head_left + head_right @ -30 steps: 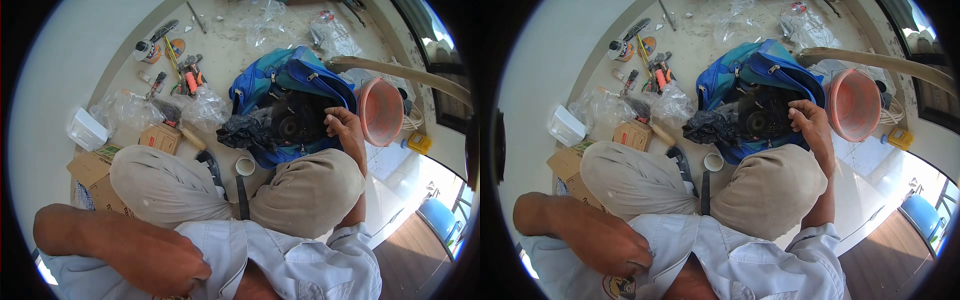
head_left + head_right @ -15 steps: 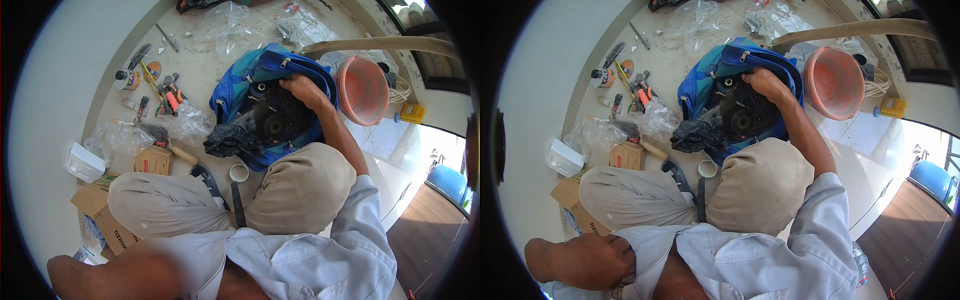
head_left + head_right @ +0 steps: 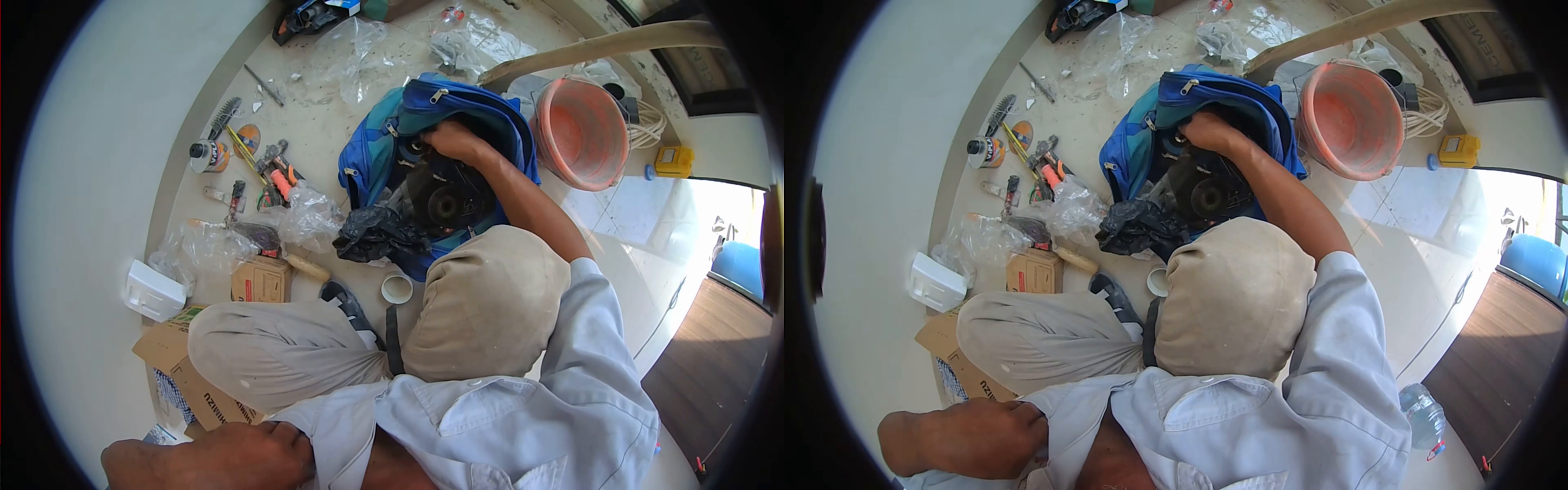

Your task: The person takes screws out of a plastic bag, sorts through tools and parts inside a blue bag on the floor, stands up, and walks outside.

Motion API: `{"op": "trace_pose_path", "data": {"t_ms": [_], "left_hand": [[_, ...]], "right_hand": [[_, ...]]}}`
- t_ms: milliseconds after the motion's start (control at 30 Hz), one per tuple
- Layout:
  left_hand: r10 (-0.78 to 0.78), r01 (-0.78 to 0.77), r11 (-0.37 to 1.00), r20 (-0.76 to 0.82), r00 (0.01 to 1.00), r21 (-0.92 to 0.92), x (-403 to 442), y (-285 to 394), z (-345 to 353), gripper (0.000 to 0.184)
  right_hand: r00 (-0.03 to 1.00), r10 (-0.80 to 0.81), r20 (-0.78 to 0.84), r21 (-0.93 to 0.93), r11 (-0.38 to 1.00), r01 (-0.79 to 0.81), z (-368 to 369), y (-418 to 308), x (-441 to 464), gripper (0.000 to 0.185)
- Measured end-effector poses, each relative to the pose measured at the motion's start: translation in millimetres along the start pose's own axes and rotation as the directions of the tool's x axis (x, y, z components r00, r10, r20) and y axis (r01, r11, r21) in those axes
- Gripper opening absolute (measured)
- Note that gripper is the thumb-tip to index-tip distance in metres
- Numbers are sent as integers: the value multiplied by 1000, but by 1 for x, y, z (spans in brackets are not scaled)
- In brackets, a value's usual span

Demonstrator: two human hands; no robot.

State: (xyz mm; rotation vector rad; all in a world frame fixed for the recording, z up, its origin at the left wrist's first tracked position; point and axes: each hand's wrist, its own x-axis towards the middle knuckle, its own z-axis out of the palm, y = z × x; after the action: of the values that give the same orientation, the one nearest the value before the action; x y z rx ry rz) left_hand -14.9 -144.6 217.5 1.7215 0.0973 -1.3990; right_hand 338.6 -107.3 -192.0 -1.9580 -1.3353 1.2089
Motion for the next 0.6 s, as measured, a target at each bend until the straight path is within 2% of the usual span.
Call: {"op": "trace_pose_path", "data": {"t_ms": [33,100,200,300,400,500,600], "left_hand": [[-1,1,1000,3,1000,18,1,2,-1,37],[-5,5,999,7,1000,50,2,5,-4,35],[83,-81,994,-21,996,67,4,1,3,32],[80,-80,996,-14,997,45,6,-1,1,32],[70,-70,997,-4,998,28,5,0,0,32],[66,-66,998,2,998,23,5,0,0,31],[74,-75,997,3,997,19,7,0,-3,31]], "right_hand": [[994,-62,-88,-189,981,44,17,10,4,47],[990,-115,-76,-278,956,90,40,22,13,52],[975,-221,38,-324,920,221,46,21,-3,52],[949,-281,143,-332,890,314,33,-4,-28,49],[961,-275,43,-207,938,278,25,-12,-42,39],[925,-160,344,-204,949,240,11,-32,-71,29],[897,19,441,-97,995,27,12,-23,-81,21]]}}
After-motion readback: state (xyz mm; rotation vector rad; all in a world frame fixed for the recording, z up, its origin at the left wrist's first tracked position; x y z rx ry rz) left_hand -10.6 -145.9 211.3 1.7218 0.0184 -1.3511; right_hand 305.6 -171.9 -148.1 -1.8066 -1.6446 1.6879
